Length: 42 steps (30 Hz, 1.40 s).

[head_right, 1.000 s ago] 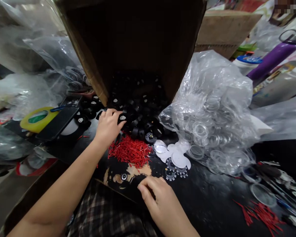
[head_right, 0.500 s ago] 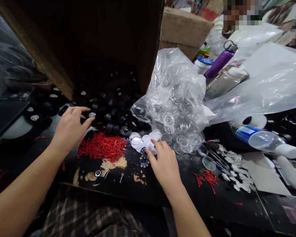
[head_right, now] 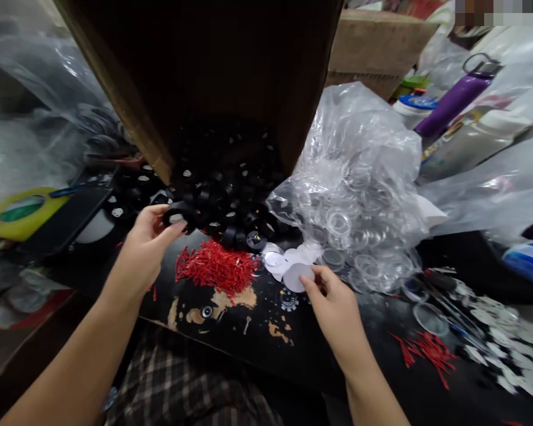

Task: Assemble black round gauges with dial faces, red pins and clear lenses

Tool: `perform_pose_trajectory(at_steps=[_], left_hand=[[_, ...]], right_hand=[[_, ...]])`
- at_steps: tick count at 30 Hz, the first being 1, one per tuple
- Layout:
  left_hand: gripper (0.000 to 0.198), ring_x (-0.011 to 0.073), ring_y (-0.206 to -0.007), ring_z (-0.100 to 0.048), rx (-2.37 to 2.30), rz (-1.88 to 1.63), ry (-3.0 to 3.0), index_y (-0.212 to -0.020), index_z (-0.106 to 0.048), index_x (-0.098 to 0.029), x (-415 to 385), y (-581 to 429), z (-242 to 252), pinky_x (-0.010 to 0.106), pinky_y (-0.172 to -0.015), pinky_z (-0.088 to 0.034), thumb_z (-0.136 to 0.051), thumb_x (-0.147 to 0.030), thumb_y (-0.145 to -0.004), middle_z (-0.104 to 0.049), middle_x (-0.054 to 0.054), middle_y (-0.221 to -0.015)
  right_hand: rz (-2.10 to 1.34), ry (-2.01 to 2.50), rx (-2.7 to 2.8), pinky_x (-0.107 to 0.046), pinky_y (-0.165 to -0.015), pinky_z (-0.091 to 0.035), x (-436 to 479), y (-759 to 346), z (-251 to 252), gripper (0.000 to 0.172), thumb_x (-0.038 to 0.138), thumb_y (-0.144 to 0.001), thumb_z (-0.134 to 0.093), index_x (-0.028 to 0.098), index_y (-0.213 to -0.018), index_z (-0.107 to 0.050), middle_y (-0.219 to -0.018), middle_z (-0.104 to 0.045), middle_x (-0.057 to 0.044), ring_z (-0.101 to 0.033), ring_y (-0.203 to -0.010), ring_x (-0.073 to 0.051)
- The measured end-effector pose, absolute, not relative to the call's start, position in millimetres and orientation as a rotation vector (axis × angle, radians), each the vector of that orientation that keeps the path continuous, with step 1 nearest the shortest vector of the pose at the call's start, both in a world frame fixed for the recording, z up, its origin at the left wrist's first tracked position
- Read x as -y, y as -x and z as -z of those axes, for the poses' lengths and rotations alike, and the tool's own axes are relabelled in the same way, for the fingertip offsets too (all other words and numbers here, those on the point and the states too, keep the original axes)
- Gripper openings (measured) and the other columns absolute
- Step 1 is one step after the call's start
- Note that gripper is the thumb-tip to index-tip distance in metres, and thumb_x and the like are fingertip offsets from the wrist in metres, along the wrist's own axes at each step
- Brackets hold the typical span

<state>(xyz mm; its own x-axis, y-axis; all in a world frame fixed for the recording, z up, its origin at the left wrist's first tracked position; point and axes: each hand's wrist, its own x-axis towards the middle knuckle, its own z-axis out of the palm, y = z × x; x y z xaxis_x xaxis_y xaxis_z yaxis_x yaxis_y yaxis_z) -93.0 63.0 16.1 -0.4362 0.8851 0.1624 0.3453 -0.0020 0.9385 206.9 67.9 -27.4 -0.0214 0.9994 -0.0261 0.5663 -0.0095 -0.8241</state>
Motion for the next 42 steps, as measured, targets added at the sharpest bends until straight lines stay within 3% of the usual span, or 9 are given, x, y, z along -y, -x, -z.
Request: perform_pose_trajectory(at_steps=[3,7,13,16,21,25,28,32,42], left_hand=[[0.023,0.0168,-0.083,-0.068,-1.262,-1.524,-0.625,-0.103,-0.054,-0.027,-22.0,64.3,-15.2,0.034,-0.082,-0.055,-0.062,-0.027,-0.081,-0.067,0.002,-0.101],[0.028,0.0147,-0.082,-0.069,-1.037,-1.395,-0.204,-0.110,-0.056,-0.026,17.5,27.7,-4.4,0.026,-0.077,-0.056,-0.062,-0.021,-0.083,-0.071,0.005,-0.103],[0.039,0.0179,-0.092,-0.069,-0.858,-1.339,0.052,-0.127,-0.051,-0.024,21.5,-2.8,1.1,0.032,-0.082,-0.056,-0.045,-0.042,-0.093,-0.070,0.013,-0.114],[0.039,0.0201,-0.102,-0.067,-0.835,-1.356,0.064,-0.128,-0.051,-0.025,20.2,-7.0,0.7,0.036,-0.091,-0.052,-0.045,-0.042,-0.093,-0.070,0.011,-0.114],[0.038,0.0198,-0.104,-0.066,-0.950,-1.404,-0.006,-0.126,-0.055,-0.021,23.2,-9.4,4.9,0.033,-0.091,-0.052,-0.049,-0.037,-0.093,-0.070,0.011,-0.116],[0.032,0.0189,-0.103,-0.065,-0.983,-1.359,-0.060,-0.119,-0.064,-0.023,27.3,-18.7,7.5,0.031,-0.089,-0.053,-0.056,-0.034,-0.089,-0.068,0.007,-0.120],[0.028,0.0208,-0.114,-0.060,-0.988,-1.351,-0.129,-0.114,-0.068,-0.028,31.9,-26.2,8.5,0.031,-0.094,-0.050,-0.059,-0.035,-0.088,-0.064,0.004,-0.128],[0.030,0.0239,-0.130,-0.047,-1.048,-1.333,-0.250,-0.116,-0.067,-0.033,36.7,-27.6,13.9,0.034,-0.104,-0.043,-0.060,-0.036,-0.086,-0.057,0.000,-0.137],[0.037,0.0303,-0.129,-0.047,-1.124,-1.220,-0.370,-0.118,-0.066,-0.030,35.8,-19.5,18.0,0.041,-0.098,-0.049,-0.064,-0.038,-0.082,-0.054,0.003,-0.140]], right_hand=[[-0.946,1.573,1.627,-0.028,-0.056,-0.046,-68.2,-204.1,24.5,0.028,0.043,-0.084,-0.057,0.018,-0.087,-0.070,-0.064,-0.063,-0.001,-0.057,-0.056,-0.016],[-0.718,1.507,1.691,-0.031,-0.066,-0.048,-62.1,-200.5,19.3,0.027,0.040,-0.087,-0.057,0.021,-0.099,-0.073,-0.089,-0.067,-0.005,-0.060,-0.073,-0.017],[-0.913,1.110,2.008,-0.033,-0.079,-0.047,-30.4,-170.3,3.6,0.020,0.028,-0.089,-0.058,0.023,-0.104,-0.071,-0.092,-0.072,-0.004,-0.064,-0.081,-0.017],[-1.118,1.198,1.887,-0.030,-0.072,-0.049,-24.0,-160.5,1.0,0.019,0.030,-0.089,-0.058,0.023,-0.101,-0.070,-0.086,-0.069,-0.003,-0.063,-0.077,-0.016],[-1.273,1.359,1.700,-0.026,-0.063,-0.048,-27.1,-163.2,-1.3,0.033,0.029,-0.086,-0.057,0.024,-0.119,-0.061,-0.082,-0.064,0.000,-0.059,-0.067,-0.013],[-1.244,1.356,1.676,-0.026,-0.067,-0.048,-25.3,-156.5,-8.3,0.016,0.030,-0.088,-0.056,0.024,-0.098,-0.067,-0.084,-0.067,0.000,-0.061,-0.071,-0.014],[-1.114,1.321,1.757,-0.025,-0.068,-0.047,-22.8,-145.6,-13.0,0.011,0.025,-0.088,-0.055,0.023,-0.090,-0.066,-0.082,-0.067,0.000,-0.060,-0.074,-0.014],[-1.020,1.320,1.896,-0.025,-0.066,-0.045,-23.6,-141.5,-15.0,0.007,0.022,-0.087,-0.055,0.020,-0.086,-0.062,-0.081,-0.064,-0.001,-0.058,-0.073,-0.014],[-1.229,1.436,1.947,-0.025,-0.056,-0.042,-32.2,-149.4,-13.7,0.008,0.026,-0.086,-0.054,0.020,-0.080,-0.054,-0.069,-0.060,0.001,-0.057,-0.063,-0.014]])
